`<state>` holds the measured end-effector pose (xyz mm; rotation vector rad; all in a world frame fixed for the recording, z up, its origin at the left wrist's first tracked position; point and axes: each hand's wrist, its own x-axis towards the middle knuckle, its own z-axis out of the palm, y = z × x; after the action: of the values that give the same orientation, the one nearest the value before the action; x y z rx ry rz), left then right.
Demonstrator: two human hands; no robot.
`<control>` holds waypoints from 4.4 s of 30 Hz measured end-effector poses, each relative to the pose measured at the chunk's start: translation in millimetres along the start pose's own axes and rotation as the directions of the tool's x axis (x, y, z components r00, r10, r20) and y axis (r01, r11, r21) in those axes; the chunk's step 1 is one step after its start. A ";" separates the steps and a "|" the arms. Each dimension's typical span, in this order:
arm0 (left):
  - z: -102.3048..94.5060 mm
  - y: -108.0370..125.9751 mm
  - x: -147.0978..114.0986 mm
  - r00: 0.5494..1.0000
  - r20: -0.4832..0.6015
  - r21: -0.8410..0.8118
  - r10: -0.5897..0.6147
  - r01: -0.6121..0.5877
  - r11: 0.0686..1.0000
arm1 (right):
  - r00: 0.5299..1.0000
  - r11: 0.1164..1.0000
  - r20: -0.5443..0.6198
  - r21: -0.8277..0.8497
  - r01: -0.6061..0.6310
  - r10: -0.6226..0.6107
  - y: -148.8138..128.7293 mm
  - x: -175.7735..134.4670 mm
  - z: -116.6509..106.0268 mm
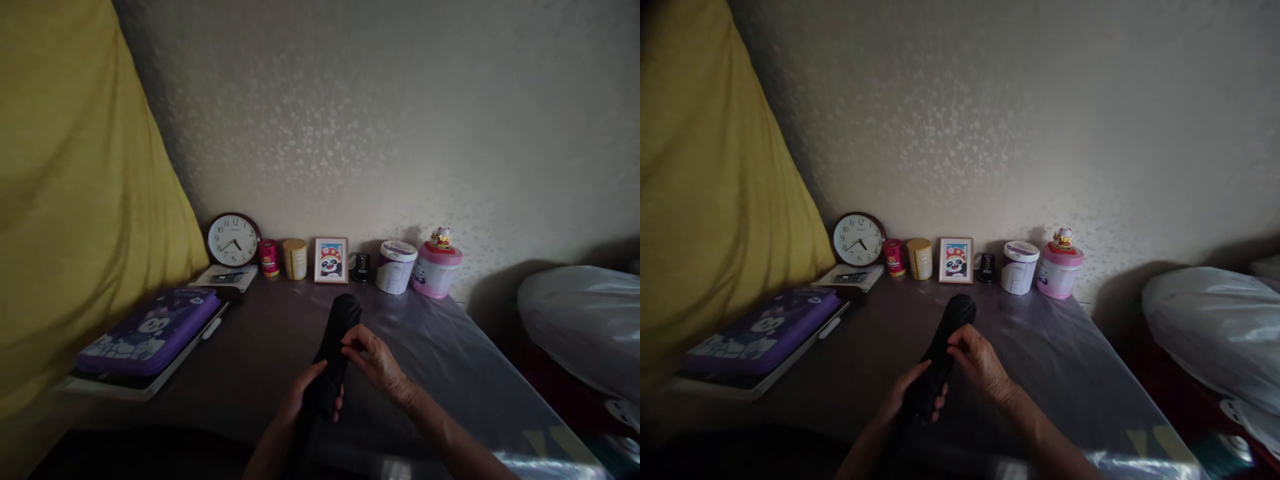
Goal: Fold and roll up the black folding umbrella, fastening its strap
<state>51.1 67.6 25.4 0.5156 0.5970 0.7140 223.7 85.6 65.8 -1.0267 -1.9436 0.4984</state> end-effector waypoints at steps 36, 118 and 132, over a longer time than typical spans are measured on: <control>34.6 -16.6 -18.2 0.860 0.015 0.514 0.510 -0.444 0.734 | 0.603 0.421 -0.030 0.744 -0.519 0.797 -0.5 7.8 35.2; 14.3 -19.2 -4.4 0.748 -0.100 0.754 0.656 -0.373 0.541 | 0.997 0.998 0.053 -0.025 0.057 -0.056 3.6 2.1 -2.1; 26.7 -7.3 -16.9 0.853 -0.390 0.560 0.347 -0.079 0.825 | 0.981 0.917 -0.026 0.362 -0.168 0.190 5.0 -0.3 -10.5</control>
<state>61.6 44.5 45.5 0.9461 1.2391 0.9116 234.9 87.8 68.1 -0.9716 -1.6325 0.8802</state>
